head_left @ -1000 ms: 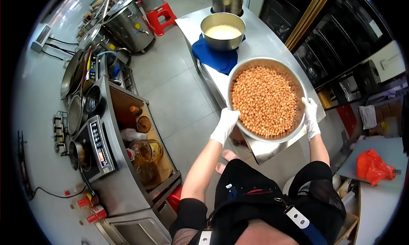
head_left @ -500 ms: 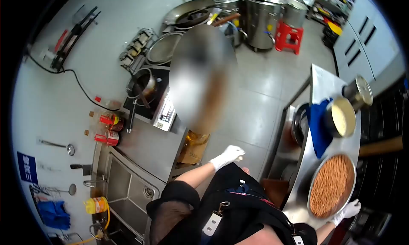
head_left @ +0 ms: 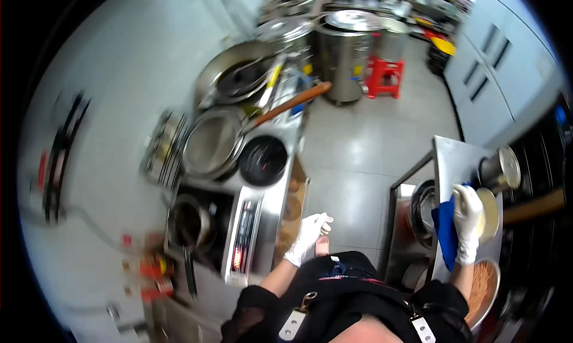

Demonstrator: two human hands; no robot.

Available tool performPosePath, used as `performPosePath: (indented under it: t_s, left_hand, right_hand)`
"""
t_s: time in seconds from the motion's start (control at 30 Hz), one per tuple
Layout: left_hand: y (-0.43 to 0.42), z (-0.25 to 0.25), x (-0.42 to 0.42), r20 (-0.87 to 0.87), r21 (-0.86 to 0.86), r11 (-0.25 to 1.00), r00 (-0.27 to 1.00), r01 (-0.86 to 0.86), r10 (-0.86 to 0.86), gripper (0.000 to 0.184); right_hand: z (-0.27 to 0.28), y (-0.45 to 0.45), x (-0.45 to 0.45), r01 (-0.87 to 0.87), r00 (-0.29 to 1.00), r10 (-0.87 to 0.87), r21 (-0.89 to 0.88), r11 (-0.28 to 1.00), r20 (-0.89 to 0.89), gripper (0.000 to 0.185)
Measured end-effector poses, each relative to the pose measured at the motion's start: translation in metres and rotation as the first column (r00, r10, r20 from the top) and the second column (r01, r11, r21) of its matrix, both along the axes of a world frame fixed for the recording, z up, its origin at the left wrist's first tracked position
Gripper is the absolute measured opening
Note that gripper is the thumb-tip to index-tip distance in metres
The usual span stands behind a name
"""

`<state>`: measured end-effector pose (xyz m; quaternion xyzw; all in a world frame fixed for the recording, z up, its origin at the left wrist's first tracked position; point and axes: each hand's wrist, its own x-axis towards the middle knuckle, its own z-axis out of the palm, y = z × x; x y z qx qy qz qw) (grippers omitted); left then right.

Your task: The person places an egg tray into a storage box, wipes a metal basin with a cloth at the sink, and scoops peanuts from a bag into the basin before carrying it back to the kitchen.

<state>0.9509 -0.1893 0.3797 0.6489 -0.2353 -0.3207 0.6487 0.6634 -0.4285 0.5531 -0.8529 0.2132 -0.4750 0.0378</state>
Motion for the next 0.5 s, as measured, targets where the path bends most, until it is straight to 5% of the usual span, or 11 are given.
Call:
performPosePath:
  t_s: [0.07,0.17,0.2,0.27,0.33,0.37,0.47,0.5]
  left_hand:
    - [-0.034,0.035,0.017,0.117,-0.130,0.992,0.993,0.002,0.013,0.037]
    - [-0.085,0.078,0.056,-0.128,-0.469,0.879,0.991,-0.083,0.025,0.054]
    - [-0.094,0.097,0.065,-0.103,-0.471,0.875,0.992,-0.110,0.069,0.062]
    - [-0.118,0.098,0.110,-0.314,-0.615,0.782,0.941,-0.101,-0.126,0.063]
    - [-0.146,0.130,0.145,-0.364,-0.602,0.778,0.929,-0.179,-0.068,0.068]
    - [-0.152,0.125,0.169,-0.342,-0.760,0.644,0.896,-0.086,-0.283,0.082]
    - [-0.171,0.165,0.195,-0.447,-0.885,0.380,0.716,-0.268,-0.536,0.083]
    - [-0.181,0.152,0.215,-0.438,-0.888,0.359,0.771,-0.289,-0.462,0.088]
  right_hand:
    - [0.001,-0.010,0.027,-0.033,0.999,0.033,0.012,0.999,-0.003,0.011]
    - [-0.010,-0.040,0.055,-0.054,0.993,0.065,0.114,0.992,-0.100,0.010]
    - [-0.020,-0.053,0.061,-0.071,0.989,0.091,0.169,0.983,-0.116,0.010]
    - [-0.037,-0.083,0.078,-0.086,0.987,0.122,0.293,0.952,-0.106,0.009]
    - [-0.054,-0.133,0.115,-0.098,0.981,0.147,0.333,0.938,-0.125,0.008]
    - [-0.053,-0.145,0.136,-0.170,0.972,0.213,0.327,0.930,-0.100,0.009]
    - [-0.031,-0.176,0.208,-0.263,0.882,0.389,0.407,0.875,-0.267,0.014]
    - [-0.027,-0.184,0.230,-0.293,0.843,0.424,0.379,0.878,-0.331,0.014]
